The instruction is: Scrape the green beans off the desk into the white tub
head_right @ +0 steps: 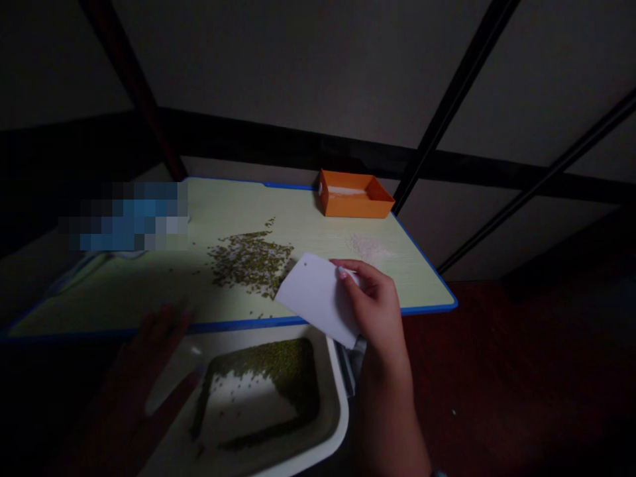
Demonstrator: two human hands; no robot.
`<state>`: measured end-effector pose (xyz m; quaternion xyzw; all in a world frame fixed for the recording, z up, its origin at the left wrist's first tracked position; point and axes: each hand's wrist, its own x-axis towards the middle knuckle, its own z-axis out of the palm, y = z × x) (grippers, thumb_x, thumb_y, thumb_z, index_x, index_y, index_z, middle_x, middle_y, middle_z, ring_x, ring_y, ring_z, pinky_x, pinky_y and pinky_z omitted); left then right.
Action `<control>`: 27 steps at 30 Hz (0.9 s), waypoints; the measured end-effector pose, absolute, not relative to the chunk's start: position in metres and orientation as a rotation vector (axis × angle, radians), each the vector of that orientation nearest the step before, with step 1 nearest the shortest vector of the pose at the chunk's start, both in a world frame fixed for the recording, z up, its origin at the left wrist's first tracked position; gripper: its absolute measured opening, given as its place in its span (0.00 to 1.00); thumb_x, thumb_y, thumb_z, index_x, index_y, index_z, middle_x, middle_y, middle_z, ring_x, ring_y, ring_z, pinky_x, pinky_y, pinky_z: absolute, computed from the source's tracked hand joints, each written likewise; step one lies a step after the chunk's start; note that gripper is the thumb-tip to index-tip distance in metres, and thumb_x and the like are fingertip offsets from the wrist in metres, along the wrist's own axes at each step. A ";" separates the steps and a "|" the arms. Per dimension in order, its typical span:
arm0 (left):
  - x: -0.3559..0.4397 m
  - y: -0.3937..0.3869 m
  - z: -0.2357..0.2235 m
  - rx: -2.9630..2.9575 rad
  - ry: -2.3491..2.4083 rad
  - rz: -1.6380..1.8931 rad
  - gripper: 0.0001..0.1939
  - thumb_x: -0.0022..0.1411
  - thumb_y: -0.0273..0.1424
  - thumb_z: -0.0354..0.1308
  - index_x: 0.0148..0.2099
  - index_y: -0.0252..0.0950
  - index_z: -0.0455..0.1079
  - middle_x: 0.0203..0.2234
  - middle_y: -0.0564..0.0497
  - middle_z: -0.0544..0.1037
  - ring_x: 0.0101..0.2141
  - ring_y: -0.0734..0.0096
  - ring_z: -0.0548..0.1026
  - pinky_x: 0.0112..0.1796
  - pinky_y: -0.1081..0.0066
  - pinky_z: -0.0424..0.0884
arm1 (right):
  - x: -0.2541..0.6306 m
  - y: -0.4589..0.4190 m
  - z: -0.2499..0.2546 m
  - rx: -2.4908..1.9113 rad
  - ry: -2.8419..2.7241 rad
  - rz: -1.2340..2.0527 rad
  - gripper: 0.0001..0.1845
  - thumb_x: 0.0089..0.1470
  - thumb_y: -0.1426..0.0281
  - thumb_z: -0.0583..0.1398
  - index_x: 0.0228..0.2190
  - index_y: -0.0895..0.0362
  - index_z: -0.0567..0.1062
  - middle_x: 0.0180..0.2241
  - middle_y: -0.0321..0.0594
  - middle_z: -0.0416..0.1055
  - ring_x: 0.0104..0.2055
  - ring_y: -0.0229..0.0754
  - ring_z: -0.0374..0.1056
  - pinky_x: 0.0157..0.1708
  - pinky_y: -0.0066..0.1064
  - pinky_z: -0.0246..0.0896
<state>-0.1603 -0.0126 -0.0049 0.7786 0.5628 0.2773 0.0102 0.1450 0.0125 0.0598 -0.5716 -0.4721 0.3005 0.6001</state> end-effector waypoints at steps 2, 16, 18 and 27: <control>-0.160 -0.012 -0.004 2.435 1.763 0.888 0.31 0.63 0.48 0.42 0.66 0.58 0.39 0.66 0.47 0.55 0.65 0.55 0.53 0.55 0.38 0.63 | 0.144 0.012 0.060 -1.323 -1.094 0.719 0.06 0.50 0.64 0.66 0.32 0.49 0.82 0.35 0.36 0.80 0.33 0.40 0.70 0.30 0.30 0.60; -0.160 -0.012 -0.005 2.444 1.778 0.908 0.31 0.62 0.50 0.39 0.66 0.58 0.39 0.66 0.49 0.56 0.64 0.56 0.55 0.54 0.40 0.65 | 0.139 0.008 0.060 -1.283 -1.133 0.844 0.06 0.50 0.65 0.66 0.33 0.49 0.83 0.34 0.37 0.80 0.30 0.37 0.69 0.26 0.28 0.58; -0.161 -0.013 -0.004 2.449 1.770 0.911 0.32 0.62 0.51 0.40 0.66 0.58 0.40 0.66 0.49 0.56 0.64 0.56 0.55 0.54 0.40 0.65 | 0.138 0.008 0.060 -1.287 -1.112 0.818 0.06 0.50 0.65 0.66 0.33 0.49 0.83 0.34 0.37 0.80 0.29 0.37 0.69 0.25 0.28 0.58; -0.160 -0.013 -0.006 2.427 1.781 0.914 0.31 0.62 0.52 0.39 0.66 0.59 0.39 0.66 0.50 0.56 0.64 0.56 0.55 0.55 0.39 0.64 | 0.127 0.005 0.065 -1.303 -1.145 0.785 0.05 0.50 0.66 0.66 0.31 0.49 0.82 0.33 0.36 0.80 0.30 0.37 0.70 0.26 0.28 0.60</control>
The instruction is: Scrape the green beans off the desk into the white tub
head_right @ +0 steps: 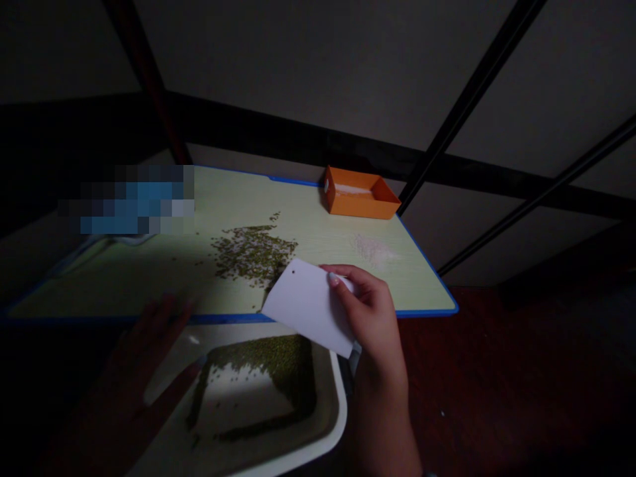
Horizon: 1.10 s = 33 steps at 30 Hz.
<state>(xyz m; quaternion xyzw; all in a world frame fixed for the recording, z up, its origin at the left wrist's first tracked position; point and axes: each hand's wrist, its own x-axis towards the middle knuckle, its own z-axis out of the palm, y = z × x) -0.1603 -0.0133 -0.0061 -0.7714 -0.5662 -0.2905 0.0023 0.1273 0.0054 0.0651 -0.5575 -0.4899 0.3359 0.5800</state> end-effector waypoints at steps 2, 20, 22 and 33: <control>-0.160 -0.014 -0.007 -2.429 -1.803 -0.905 0.31 0.62 0.52 0.39 0.66 0.60 0.39 0.66 0.51 0.55 0.65 0.56 0.55 0.55 0.39 0.64 | 0.126 0.005 0.065 -1.309 -1.125 0.779 0.05 0.50 0.66 0.66 0.32 0.50 0.82 0.34 0.37 0.80 0.30 0.38 0.70 0.26 0.29 0.61; -0.160 -0.015 -0.004 -2.450 -1.866 -0.882 0.31 0.62 0.51 0.40 0.66 0.60 0.38 0.67 0.50 0.54 0.65 0.56 0.53 0.57 0.39 0.62 | 0.121 0.007 0.064 -1.334 -1.135 0.781 0.07 0.51 0.63 0.65 0.32 0.50 0.82 0.34 0.38 0.80 0.33 0.43 0.73 0.29 0.33 0.65; -0.160 -0.016 -0.003 -2.453 -1.860 -0.889 0.31 0.63 0.49 0.40 0.66 0.59 0.38 0.67 0.50 0.54 0.65 0.57 0.54 0.57 0.40 0.63 | 0.124 0.007 0.064 -1.343 -1.139 0.750 0.06 0.51 0.64 0.65 0.33 0.50 0.82 0.35 0.38 0.80 0.35 0.43 0.73 0.30 0.33 0.66; -0.162 -0.016 -0.003 -2.458 -1.858 -0.911 0.31 0.62 0.48 0.42 0.66 0.60 0.38 0.66 0.50 0.55 0.65 0.56 0.55 0.57 0.40 0.63 | 0.119 0.009 0.061 -1.319 -1.210 0.678 0.07 0.54 0.64 0.63 0.35 0.48 0.81 0.40 0.37 0.80 0.41 0.45 0.74 0.39 0.37 0.67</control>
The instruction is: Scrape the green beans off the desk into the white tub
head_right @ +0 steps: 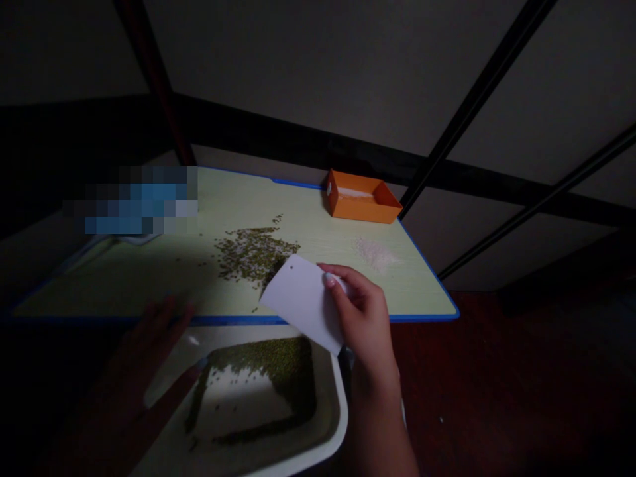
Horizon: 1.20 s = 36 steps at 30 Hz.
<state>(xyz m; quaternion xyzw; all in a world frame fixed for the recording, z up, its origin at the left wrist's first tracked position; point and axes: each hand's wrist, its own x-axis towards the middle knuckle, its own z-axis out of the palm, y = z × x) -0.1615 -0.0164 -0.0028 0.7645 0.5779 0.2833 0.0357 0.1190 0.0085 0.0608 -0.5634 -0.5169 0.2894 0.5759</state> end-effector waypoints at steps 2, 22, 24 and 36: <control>-0.161 -0.017 -0.003 2.346 1.773 0.875 0.31 0.62 0.48 0.42 0.66 0.60 0.39 0.66 0.50 0.56 0.65 0.56 0.55 0.56 0.40 0.63 | 0.116 0.011 0.061 -1.331 -1.249 0.679 0.08 0.54 0.64 0.63 0.37 0.48 0.81 0.41 0.37 0.80 0.42 0.45 0.74 0.41 0.38 0.67; -0.164 -0.014 -0.010 2.359 1.782 0.905 0.31 0.62 0.48 0.42 0.66 0.60 0.40 0.67 0.51 0.54 0.65 0.56 0.53 0.57 0.41 0.62 | 0.135 -0.001 0.067 -1.401 -1.144 0.589 0.08 0.52 0.62 0.64 0.34 0.50 0.82 0.40 0.41 0.81 0.40 0.47 0.75 0.34 0.38 0.68; -0.164 -0.013 -0.009 2.358 1.775 0.898 0.31 0.62 0.49 0.42 0.66 0.61 0.40 0.67 0.51 0.54 0.65 0.56 0.53 0.57 0.40 0.62 | 0.131 0.003 0.064 -1.379 -1.163 0.601 0.09 0.53 0.63 0.63 0.34 0.50 0.82 0.41 0.41 0.81 0.41 0.48 0.75 0.36 0.38 0.69; -0.160 -0.015 -0.007 2.340 1.770 0.908 0.30 0.62 0.49 0.42 0.65 0.62 0.39 0.67 0.52 0.54 0.65 0.55 0.54 0.56 0.39 0.62 | 0.136 0.008 0.057 -1.409 -1.095 0.509 0.10 0.53 0.62 0.64 0.36 0.51 0.81 0.42 0.41 0.80 0.41 0.47 0.75 0.37 0.38 0.68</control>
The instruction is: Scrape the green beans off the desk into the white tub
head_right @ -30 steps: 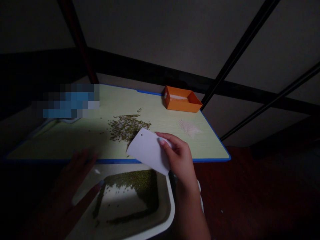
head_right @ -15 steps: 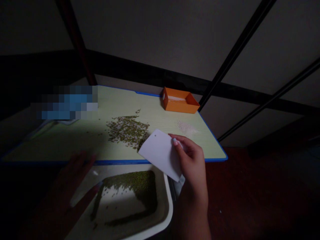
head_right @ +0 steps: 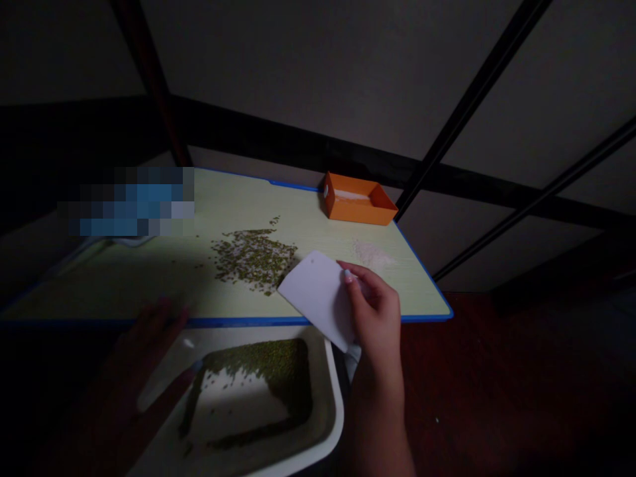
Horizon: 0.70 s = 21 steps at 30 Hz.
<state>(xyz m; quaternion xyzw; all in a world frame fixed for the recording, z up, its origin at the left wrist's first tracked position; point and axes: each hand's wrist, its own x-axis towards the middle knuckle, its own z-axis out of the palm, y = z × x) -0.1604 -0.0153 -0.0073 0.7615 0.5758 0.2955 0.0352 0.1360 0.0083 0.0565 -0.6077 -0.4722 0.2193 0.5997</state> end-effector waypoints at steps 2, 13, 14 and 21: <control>-0.160 -0.015 -0.006 2.343 1.764 0.898 0.30 0.63 0.48 0.42 0.65 0.62 0.39 0.67 0.51 0.54 0.65 0.55 0.55 0.56 0.39 0.63 | 0.133 0.008 0.058 -1.387 -1.090 0.529 0.09 0.52 0.62 0.64 0.35 0.50 0.82 0.41 0.40 0.81 0.41 0.47 0.75 0.38 0.37 0.68; -0.161 -0.015 -0.007 2.414 1.775 0.980 0.30 0.63 0.48 0.42 0.66 0.59 0.41 0.65 0.49 0.58 0.62 0.53 0.59 0.52 0.41 0.67 | 0.130 0.014 0.053 -1.381 -1.123 0.539 0.10 0.52 0.62 0.63 0.35 0.51 0.82 0.40 0.40 0.81 0.40 0.47 0.75 0.38 0.39 0.67; -0.161 -0.015 -0.007 2.415 1.775 0.980 0.30 0.62 0.48 0.42 0.66 0.59 0.41 0.65 0.49 0.58 0.62 0.53 0.59 0.51 0.41 0.68 | 0.129 0.015 0.053 -1.377 -1.126 0.543 0.10 0.52 0.62 0.63 0.35 0.50 0.82 0.40 0.40 0.81 0.40 0.47 0.74 0.38 0.39 0.67; -0.161 -0.014 -0.004 2.420 1.775 1.001 0.31 0.62 0.48 0.42 0.66 0.58 0.42 0.65 0.49 0.58 0.62 0.53 0.59 0.52 0.41 0.68 | 0.125 0.018 0.056 -1.357 -1.129 0.598 0.08 0.52 0.63 0.64 0.34 0.50 0.82 0.39 0.39 0.81 0.41 0.46 0.74 0.39 0.38 0.66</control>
